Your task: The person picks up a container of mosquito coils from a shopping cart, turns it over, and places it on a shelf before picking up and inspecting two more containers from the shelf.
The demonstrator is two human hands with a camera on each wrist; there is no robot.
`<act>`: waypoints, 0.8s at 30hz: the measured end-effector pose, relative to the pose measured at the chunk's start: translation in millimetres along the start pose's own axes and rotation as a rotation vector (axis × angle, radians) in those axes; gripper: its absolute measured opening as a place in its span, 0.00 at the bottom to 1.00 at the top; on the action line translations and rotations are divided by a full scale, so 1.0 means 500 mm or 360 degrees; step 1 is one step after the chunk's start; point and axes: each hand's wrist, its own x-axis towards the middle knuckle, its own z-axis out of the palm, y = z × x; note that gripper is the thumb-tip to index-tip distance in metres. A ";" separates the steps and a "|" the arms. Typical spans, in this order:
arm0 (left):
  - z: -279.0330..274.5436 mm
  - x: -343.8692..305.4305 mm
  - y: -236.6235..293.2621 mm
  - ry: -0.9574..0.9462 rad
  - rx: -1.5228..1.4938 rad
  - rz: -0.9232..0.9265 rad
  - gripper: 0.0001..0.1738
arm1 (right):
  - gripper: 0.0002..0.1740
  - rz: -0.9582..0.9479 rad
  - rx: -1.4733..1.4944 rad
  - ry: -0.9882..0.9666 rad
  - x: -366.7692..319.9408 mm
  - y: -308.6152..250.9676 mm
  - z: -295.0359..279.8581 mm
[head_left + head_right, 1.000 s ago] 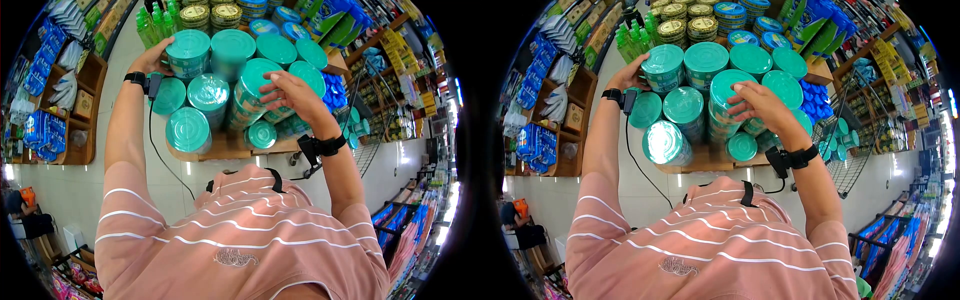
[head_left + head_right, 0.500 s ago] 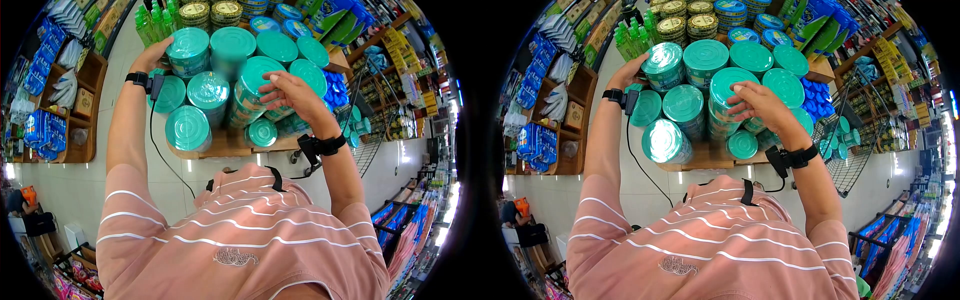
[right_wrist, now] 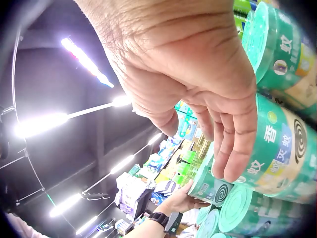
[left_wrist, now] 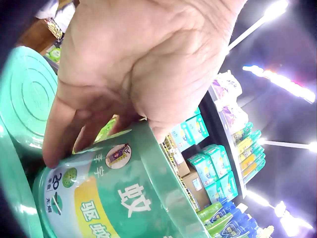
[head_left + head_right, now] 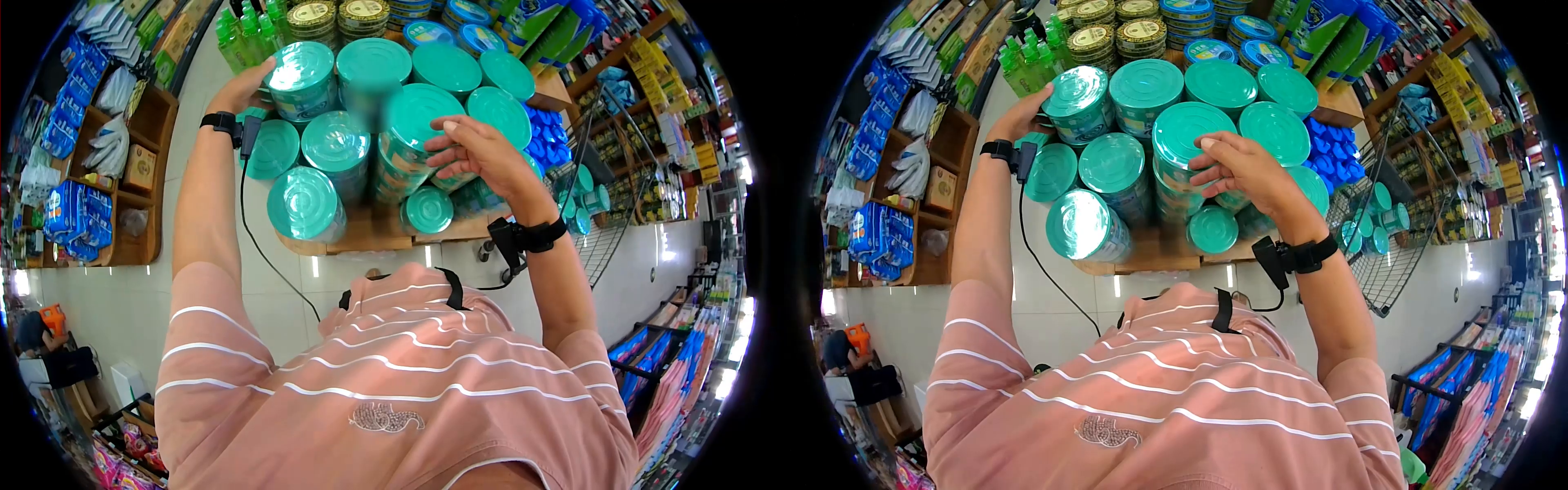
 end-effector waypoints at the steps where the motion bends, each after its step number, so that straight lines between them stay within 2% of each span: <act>1: -0.002 0.002 0.000 -0.0022 0.0006 -0.0006 0.44 | 0.31 0.0005 0.0010 0.0008 -0.006 0.004 -0.004; 12: -0.015 0.011 0.016 -0.0074 0.0110 -0.0105 0.48 | 0.30 0.0026 0.0131 0.0085 -0.057 0.045 -0.046; 18: -0.023 0.027 0.003 0.0008 0.0191 -0.0148 0.45 | 0.33 0.0009 0.0184 0.0185 -0.109 0.063 -0.066; 20: -0.039 -0.002 0.004 0.0005 0.0398 -0.0023 0.50 | 0.35 -0.0024 0.0203 0.0152 -0.125 0.080 -0.081; 22: -0.024 -0.024 0.015 0.0263 0.0492 0.0179 0.48 | 0.36 -0.0033 0.0258 0.0149 -0.138 0.098 -0.104; 23: -0.036 -0.013 0.030 0.0317 0.0518 0.0041 0.46 | 0.36 -0.0007 0.0315 0.0144 -0.140 0.115 -0.122; 24: -0.010 -0.059 0.040 0.0397 0.0314 0.0263 0.44 | 0.35 -0.0016 0.0319 0.0129 -0.146 0.131 -0.142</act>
